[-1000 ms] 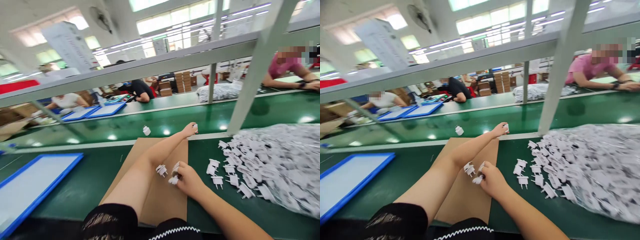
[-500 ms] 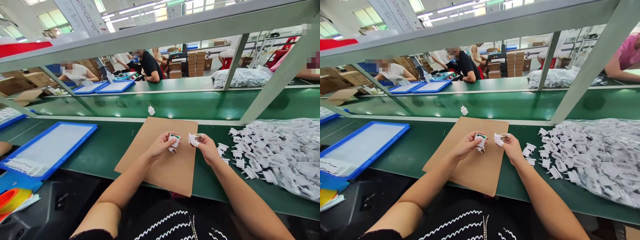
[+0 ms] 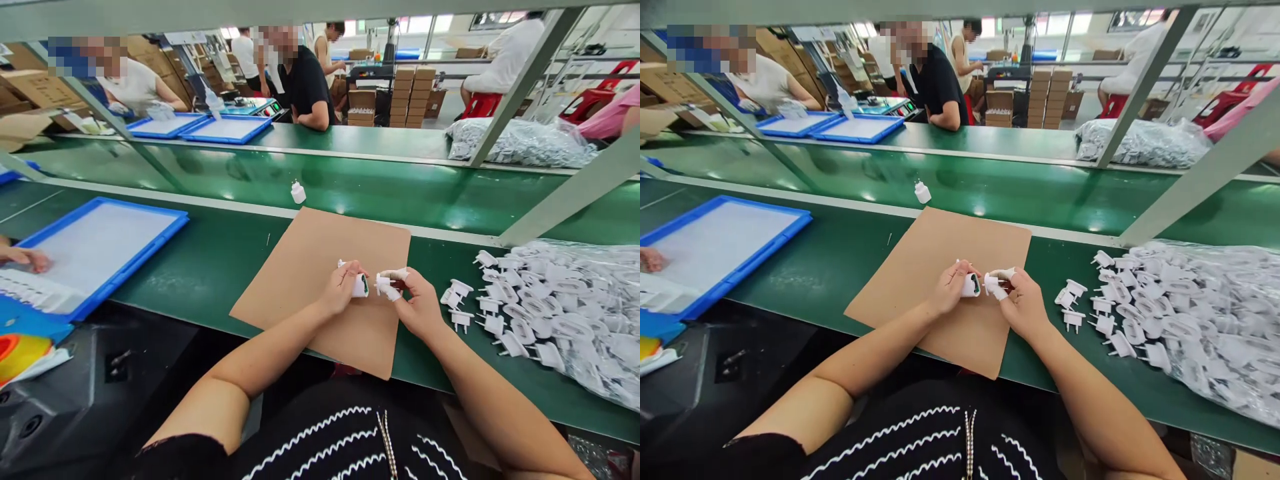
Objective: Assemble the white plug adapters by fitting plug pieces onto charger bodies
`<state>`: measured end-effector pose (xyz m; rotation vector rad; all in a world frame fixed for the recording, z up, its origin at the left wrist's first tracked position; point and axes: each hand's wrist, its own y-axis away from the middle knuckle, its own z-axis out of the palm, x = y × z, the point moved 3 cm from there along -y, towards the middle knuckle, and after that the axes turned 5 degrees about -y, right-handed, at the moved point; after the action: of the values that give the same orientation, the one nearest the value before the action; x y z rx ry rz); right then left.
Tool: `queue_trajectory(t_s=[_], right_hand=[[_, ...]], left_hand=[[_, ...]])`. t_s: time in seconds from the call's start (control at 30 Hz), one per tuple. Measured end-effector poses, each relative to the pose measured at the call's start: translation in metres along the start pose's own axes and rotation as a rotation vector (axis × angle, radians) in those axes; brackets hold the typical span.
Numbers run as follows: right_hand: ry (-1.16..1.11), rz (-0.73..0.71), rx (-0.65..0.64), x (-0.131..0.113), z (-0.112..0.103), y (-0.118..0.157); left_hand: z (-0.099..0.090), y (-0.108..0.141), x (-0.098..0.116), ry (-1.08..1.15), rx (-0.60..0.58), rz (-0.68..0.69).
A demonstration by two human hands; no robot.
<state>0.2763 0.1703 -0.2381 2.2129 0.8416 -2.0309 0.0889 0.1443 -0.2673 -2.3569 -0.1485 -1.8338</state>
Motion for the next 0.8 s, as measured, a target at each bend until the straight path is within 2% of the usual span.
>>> queue_trajectory(t_s=[0.07, 0.2, 0.43, 0.6, 0.8], right_hand=[[0.116, -0.073, -0.018, -0.007, 0.0, 0.004], [0.12, -0.055, -0.078, -0.006, 0.007, 0.009], [0.02, 0.04, -0.039, -0.001, 0.013, 0.011], [-0.006, 0.024, 0.002, -0.004, 0.011, 0.011], [0.066, -0.013, -0.015, 0.0, 0.013, 0.014]], left_hand=[[-0.002, 0.001, 0.001, -0.028, 0.024, 0.009], [0.001, 0.005, 0.008, -0.102, 0.004, 0.118], [0.004, 0.009, 0.015, -0.119, -0.015, 0.183], [0.002, 0.009, 0.013, -0.108, 0.026, 0.196], [0.003, 0.011, 0.012, -0.169, -0.028, 0.23]])
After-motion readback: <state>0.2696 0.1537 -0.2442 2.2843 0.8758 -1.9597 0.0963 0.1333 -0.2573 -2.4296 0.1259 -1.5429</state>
